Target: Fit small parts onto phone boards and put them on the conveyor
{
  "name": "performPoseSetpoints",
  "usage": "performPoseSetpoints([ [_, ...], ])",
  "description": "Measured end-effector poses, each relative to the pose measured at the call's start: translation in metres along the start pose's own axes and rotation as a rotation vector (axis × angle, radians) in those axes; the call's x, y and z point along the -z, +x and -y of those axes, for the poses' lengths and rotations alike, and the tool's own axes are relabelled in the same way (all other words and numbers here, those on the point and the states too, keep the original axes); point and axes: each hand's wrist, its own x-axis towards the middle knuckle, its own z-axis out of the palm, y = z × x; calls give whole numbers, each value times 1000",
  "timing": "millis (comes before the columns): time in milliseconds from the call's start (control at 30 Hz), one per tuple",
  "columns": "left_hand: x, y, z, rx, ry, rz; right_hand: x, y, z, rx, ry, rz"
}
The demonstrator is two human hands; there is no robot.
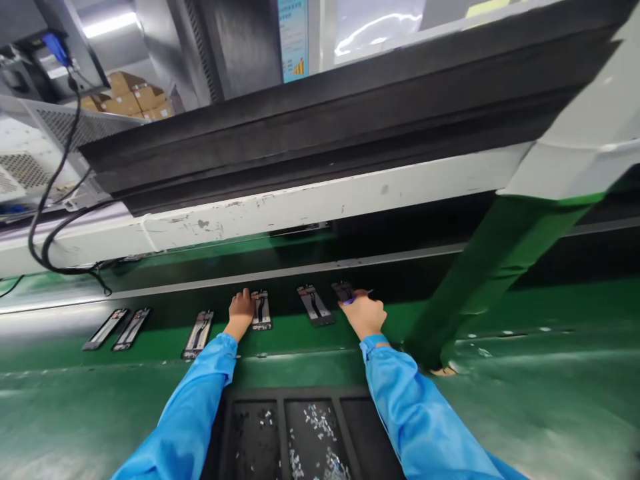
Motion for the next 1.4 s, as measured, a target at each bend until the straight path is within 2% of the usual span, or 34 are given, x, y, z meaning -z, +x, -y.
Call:
performPoseSetpoints([
  [100,16,-32,4,-96,10,24,22,-11,13,38,-2,-30],
  [200,32,-102,27,-241,-1,84,39,-50,24,204,38,5],
  [267,42,-165,48,-351,-13,141,46,-98,20,397,82,54],
  [367,55,-259,77,-451,-49,163,49,-194,-5,673,149,131],
  [433,62,-307,90,-494,-81,168,48,-259,-23,917,200,-43],
  [500,67,-337,95,-551,-117,200,44,-314,-35,949,173,-137],
  [567,67,-351,93,-622,-154,258,38,-355,-40,896,115,-144],
  [667,63,-355,84,-718,-193,348,32,-386,-48,822,96,-130],
  [767,58,-351,75,-823,-204,435,43,-383,-65,832,200,-14],
  [867,53,-347,68,-930,-135,479,68,-347,-77,745,311,178],
  [1000,41,-348,65,-1025,-62,348,87,-264,-61,512,431,86],
  [1033,38,-348,66,-1058,-43,313,86,-244,-53,482,476,123],
  [1133,28,-347,67,-1161,54,224,73,-195,-28,552,629,511],
  [1200,22,-346,66,-1196,117,161,60,-176,-18,627,705,708],
  [1333,13,-348,62,-1145,80,18,42,-164,-15,780,775,893],
  [1400,10,-349,60,-1129,57,-4,37,-163,-18,839,784,923],
])
